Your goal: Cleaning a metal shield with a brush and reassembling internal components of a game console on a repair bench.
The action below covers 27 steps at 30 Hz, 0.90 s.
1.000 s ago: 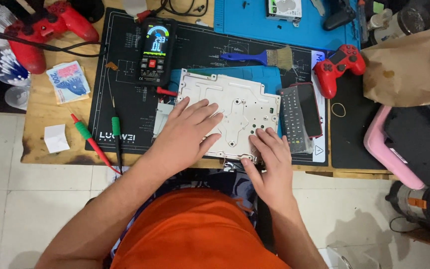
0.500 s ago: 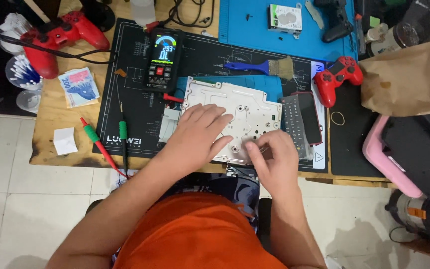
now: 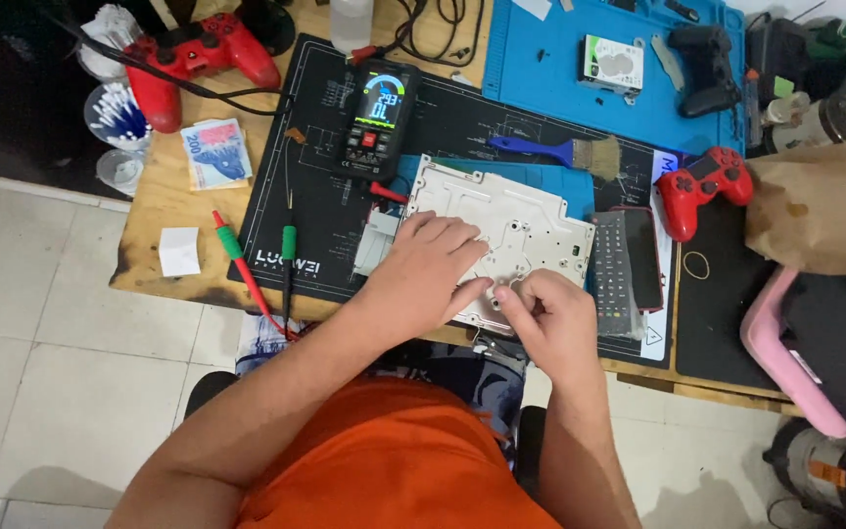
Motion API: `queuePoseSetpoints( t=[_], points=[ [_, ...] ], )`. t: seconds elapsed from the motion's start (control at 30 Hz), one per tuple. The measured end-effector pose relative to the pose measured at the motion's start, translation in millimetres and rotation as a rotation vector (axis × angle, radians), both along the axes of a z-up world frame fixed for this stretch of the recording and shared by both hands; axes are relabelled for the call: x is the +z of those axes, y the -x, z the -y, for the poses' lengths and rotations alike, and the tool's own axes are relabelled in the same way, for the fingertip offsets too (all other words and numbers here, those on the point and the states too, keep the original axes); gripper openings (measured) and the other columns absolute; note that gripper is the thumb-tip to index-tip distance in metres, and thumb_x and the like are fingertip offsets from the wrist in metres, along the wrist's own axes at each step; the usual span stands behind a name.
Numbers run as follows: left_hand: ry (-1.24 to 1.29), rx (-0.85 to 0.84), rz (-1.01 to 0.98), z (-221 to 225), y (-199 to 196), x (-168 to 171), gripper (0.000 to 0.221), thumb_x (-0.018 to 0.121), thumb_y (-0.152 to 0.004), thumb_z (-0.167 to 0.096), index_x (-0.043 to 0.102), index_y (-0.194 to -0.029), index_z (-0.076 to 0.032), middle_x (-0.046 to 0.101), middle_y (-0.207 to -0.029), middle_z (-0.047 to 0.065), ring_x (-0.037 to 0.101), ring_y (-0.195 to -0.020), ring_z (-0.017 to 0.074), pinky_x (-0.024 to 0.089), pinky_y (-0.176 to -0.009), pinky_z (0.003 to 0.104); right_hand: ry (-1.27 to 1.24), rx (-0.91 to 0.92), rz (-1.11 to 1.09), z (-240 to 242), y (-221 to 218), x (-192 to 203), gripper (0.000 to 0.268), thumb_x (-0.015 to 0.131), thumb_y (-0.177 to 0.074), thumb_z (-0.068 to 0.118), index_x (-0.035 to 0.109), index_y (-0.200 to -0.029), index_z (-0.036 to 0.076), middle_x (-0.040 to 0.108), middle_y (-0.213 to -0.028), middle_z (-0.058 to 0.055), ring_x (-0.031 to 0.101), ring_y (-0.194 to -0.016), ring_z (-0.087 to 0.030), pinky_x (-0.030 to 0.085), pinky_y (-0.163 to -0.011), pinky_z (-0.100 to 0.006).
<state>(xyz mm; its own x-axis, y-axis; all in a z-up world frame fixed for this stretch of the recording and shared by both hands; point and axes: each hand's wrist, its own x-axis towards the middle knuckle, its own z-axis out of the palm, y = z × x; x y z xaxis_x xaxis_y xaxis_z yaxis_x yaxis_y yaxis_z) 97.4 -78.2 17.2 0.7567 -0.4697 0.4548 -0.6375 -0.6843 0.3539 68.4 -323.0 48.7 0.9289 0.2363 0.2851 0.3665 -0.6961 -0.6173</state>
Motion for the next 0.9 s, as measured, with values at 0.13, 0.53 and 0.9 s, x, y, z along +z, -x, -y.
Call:
queuePoseSetpoints(
  t=[0.13,0.53,0.9],
  points=[
    [-0.003,0.033,-0.032,4,4,-1,0.048,0.067,-0.112,-0.050,0.076,-0.140,-0.013,0.072,-0.135,0.011,0.068,-0.136,0.0319,0.045,-0.125,0.058,-0.030,0.044,-0.008,0,-5,9,0.057,0.085,-0.108,0.030,0.051,-0.066,0.012,0.043,-0.056,-0.008,0.052,-0.054,-0.033,0.052,-0.061,-0.040],
    [-0.008,0.062,-0.071,6,7,4,0.045,0.066,-0.111,-0.048,0.075,-0.139,-0.014,0.070,-0.136,0.011,0.064,-0.140,0.0312,0.039,-0.130,0.063,-0.049,0.063,0.015,2,-8,4,0.056,0.087,-0.106,0.029,0.052,-0.066,0.012,0.042,-0.056,-0.008,0.051,-0.054,-0.033,0.050,-0.060,-0.039],
    [-0.021,0.044,-0.099,2,7,9,0.044,0.068,-0.112,-0.045,0.075,-0.141,-0.014,0.070,-0.137,0.012,0.063,-0.141,0.0320,0.036,-0.131,0.066,-0.045,0.058,0.004,-4,-6,15,0.054,0.088,-0.106,0.028,0.051,-0.069,0.012,0.041,-0.057,-0.010,0.053,-0.054,-0.036,0.050,-0.060,-0.041]
  ],
)
